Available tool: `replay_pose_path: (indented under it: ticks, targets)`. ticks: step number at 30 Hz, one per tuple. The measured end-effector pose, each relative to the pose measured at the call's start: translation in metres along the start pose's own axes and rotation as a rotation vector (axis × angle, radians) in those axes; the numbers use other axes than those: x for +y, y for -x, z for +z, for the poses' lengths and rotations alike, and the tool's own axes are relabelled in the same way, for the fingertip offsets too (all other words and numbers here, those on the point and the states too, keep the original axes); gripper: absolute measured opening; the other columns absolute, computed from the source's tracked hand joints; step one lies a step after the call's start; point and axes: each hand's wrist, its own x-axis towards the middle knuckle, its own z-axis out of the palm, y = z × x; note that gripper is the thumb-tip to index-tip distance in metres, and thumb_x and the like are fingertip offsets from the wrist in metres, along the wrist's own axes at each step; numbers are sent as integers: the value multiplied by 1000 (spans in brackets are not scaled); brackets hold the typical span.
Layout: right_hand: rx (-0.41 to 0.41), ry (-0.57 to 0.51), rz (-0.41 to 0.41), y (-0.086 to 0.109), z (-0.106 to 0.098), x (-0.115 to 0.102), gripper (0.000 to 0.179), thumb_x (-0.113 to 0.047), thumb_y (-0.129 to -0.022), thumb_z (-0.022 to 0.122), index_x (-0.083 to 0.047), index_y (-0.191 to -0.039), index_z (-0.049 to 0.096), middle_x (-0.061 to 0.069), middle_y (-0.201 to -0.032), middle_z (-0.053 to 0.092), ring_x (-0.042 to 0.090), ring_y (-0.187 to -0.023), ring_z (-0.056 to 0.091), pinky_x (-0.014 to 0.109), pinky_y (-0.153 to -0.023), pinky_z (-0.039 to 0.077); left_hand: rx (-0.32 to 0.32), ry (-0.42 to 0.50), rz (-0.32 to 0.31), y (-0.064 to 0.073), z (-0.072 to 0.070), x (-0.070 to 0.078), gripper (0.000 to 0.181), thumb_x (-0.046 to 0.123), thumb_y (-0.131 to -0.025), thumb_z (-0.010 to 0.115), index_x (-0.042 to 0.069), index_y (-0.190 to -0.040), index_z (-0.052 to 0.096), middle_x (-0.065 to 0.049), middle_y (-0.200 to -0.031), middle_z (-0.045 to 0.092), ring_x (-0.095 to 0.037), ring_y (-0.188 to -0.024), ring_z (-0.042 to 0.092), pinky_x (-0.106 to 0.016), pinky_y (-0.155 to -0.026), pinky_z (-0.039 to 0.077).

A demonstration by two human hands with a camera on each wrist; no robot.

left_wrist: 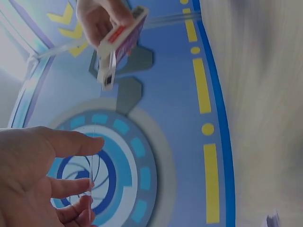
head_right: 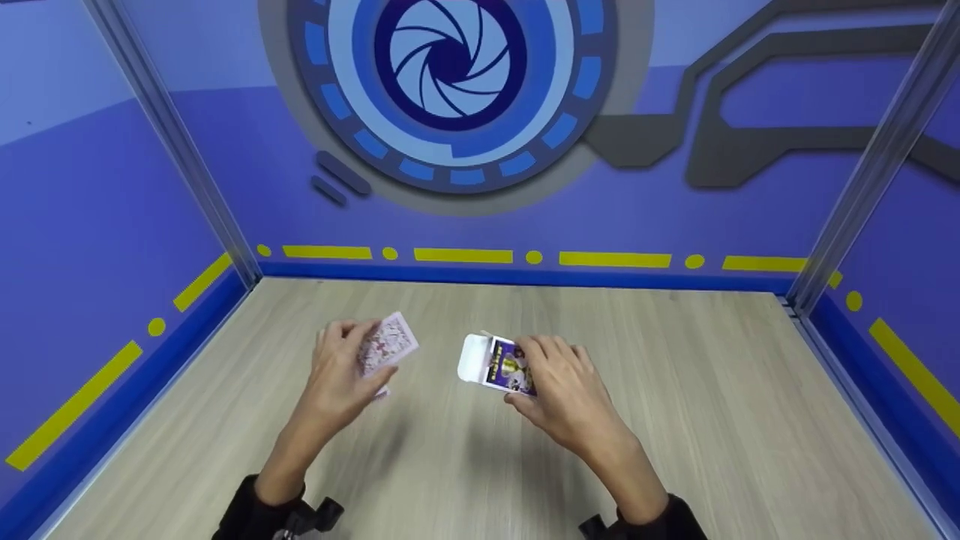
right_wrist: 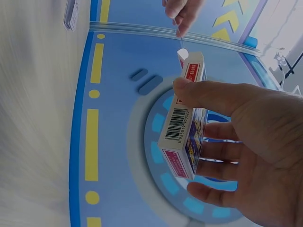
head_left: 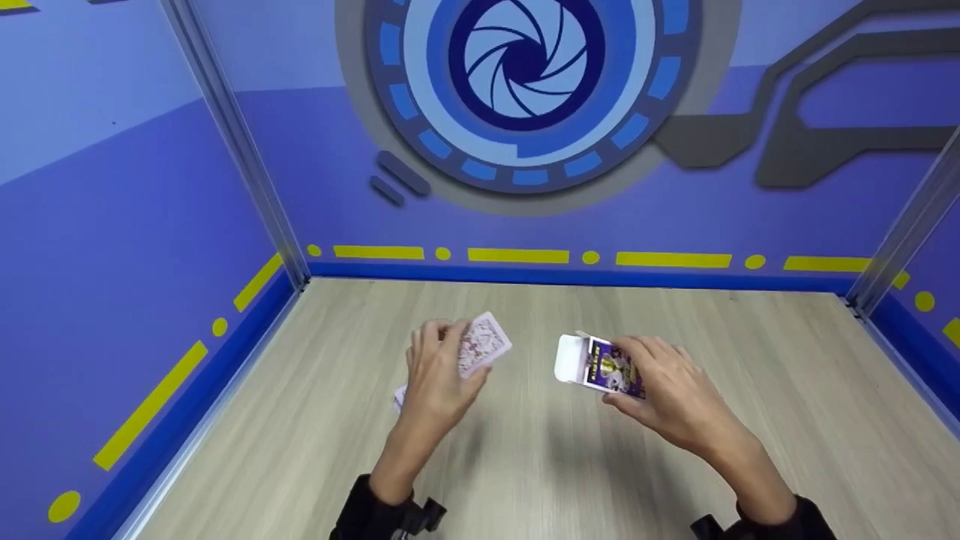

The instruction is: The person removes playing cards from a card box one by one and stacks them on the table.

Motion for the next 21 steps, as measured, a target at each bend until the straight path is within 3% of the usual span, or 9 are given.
replay_pose_path:
  ticks: [5,10,21]
  targets:
    - [6,6,14,-1,-1,2,69,-30,-79,92,-3,-134,60,13,-121,65,27,-102,62,48,-81,52,22,4,-122,-8,-9,-20,63,9,-79,89,-1,-135,62,-19,-123,52,-34,-113,47,-52,-95,40]
    - [9,8,20,-1,-2,3,70,-30,-78,92,-4,-134,60,12,-119,65,25,-99,61,44,-76,52,-63,-25,-227,-12,-12,-40,65,9,-81,88,-3,-138,60,-21,-126,53,-36,-119,46,-54,-99,38]
    - [9,24,22,0,0,3,70,-32,-77,93,-4,-133,61,11,-118,65,24,-97,62,44,-76,52,-222,-46,-333,-11,-3,-70,67,5,-80,85,-10,-138,57,-25,-129,52,-42,-127,43,-59,-103,37]
